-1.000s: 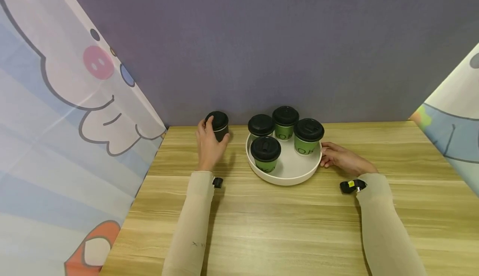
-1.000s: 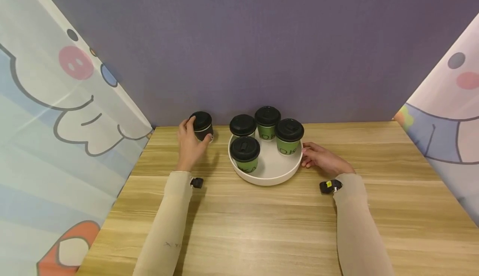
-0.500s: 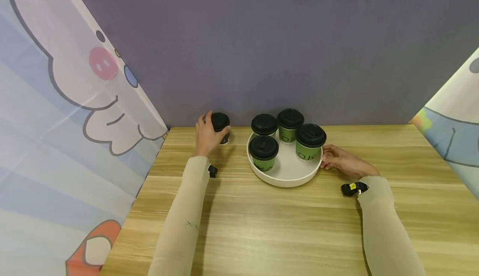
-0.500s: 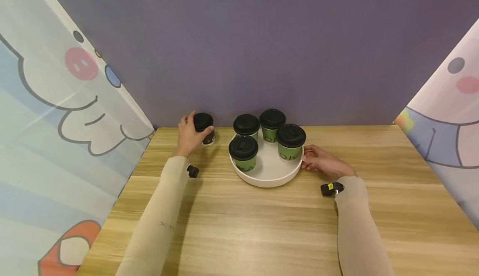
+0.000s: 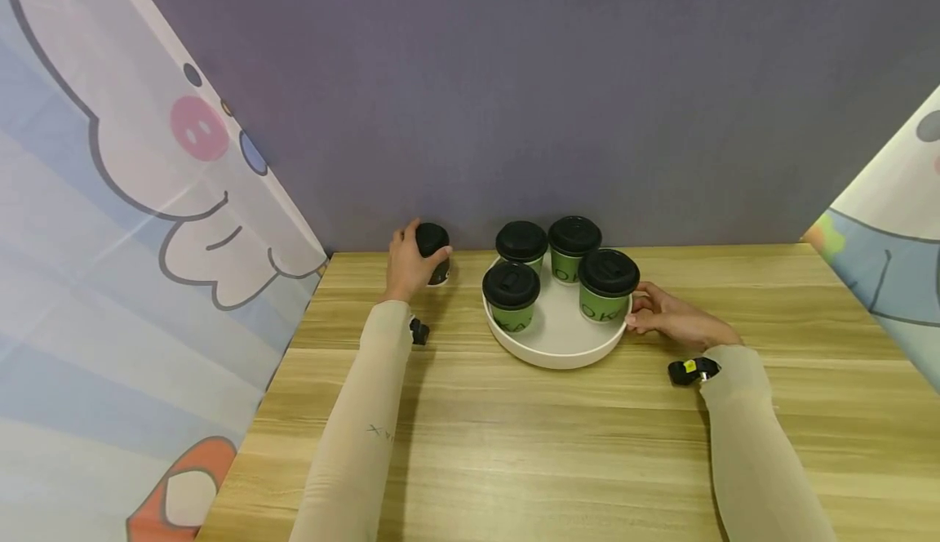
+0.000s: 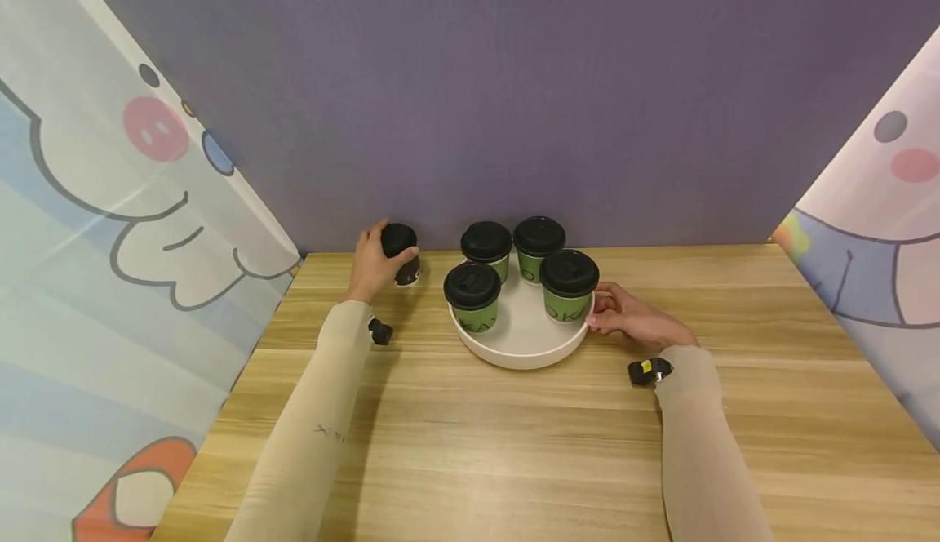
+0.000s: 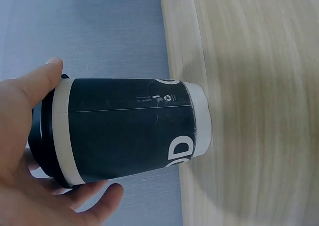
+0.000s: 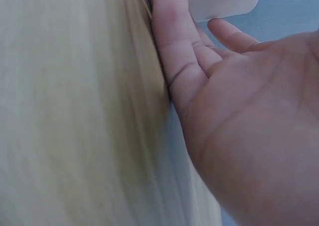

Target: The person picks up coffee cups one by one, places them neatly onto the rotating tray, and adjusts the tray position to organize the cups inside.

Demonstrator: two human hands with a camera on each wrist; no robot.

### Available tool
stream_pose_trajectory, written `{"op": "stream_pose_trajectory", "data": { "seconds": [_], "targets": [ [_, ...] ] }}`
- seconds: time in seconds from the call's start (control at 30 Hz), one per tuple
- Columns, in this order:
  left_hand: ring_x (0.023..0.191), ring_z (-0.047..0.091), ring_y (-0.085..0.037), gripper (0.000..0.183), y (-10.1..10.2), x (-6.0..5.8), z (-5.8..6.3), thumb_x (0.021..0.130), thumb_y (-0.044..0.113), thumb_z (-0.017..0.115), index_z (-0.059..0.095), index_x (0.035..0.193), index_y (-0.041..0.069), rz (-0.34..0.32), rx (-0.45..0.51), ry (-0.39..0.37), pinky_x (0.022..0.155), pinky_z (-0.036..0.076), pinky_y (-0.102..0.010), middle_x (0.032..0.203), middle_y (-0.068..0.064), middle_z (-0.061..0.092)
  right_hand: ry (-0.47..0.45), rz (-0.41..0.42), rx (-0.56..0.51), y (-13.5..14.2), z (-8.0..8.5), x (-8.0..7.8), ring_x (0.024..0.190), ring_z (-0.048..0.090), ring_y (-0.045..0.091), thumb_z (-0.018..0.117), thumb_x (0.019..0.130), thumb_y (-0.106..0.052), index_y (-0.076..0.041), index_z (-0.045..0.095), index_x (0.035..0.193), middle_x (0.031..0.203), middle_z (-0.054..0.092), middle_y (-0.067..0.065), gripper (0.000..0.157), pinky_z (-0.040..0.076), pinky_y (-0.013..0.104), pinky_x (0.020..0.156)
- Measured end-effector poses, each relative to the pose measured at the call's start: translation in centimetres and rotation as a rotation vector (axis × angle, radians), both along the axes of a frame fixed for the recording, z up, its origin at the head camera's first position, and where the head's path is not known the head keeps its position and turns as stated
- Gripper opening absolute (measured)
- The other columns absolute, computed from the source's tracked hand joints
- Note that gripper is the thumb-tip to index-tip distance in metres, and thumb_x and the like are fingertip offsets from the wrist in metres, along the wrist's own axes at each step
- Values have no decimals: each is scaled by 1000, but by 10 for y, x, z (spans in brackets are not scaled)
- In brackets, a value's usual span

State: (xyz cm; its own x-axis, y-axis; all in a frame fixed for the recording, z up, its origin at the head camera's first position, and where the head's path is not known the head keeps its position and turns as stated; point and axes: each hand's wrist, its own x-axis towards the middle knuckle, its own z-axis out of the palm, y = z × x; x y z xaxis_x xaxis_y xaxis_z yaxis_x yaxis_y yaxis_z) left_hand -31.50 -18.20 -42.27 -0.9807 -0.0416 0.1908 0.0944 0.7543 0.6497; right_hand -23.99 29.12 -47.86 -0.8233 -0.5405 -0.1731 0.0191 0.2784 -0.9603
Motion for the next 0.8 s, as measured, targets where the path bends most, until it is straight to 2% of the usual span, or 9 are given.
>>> {"op": "stream_pose_trajectory", "data": {
  "seconds": [0.37, 0.57, 0.8],
  "targets": [
    [144, 39, -46, 88, 1, 0, -5, 92, 47, 76, 30, 162, 18, 38, 33, 20, 114, 38, -63, 157, -23, 34, 8, -11, 96, -2, 0, -3, 103, 60, 11, 62, 101, -15, -1, 13, 155, 136, 48, 28, 74, 52, 26, 87],
    [143, 40, -45, 87, 3, 0, -8, 92, 46, 76, 32, 161, 18, 54, 37, 35, 113, 39, -62, 156, -22, 36, 24, -8, 99, -2, -1, -2, 105, 60, 9, 62, 101, -15, 1, 11, 156, 138, 47, 30, 77, 52, 25, 88],
    [140, 44, -44, 86, 6, 5, -14, 91, 45, 77, 34, 160, 17, 79, 66, 94, 112, 40, -61, 154, -22, 38, 35, -5, 95, -2, -1, -2, 106, 59, 8, 62, 101, -14, 1, 12, 156, 138, 48, 29, 77, 52, 24, 88]
  ]
}}
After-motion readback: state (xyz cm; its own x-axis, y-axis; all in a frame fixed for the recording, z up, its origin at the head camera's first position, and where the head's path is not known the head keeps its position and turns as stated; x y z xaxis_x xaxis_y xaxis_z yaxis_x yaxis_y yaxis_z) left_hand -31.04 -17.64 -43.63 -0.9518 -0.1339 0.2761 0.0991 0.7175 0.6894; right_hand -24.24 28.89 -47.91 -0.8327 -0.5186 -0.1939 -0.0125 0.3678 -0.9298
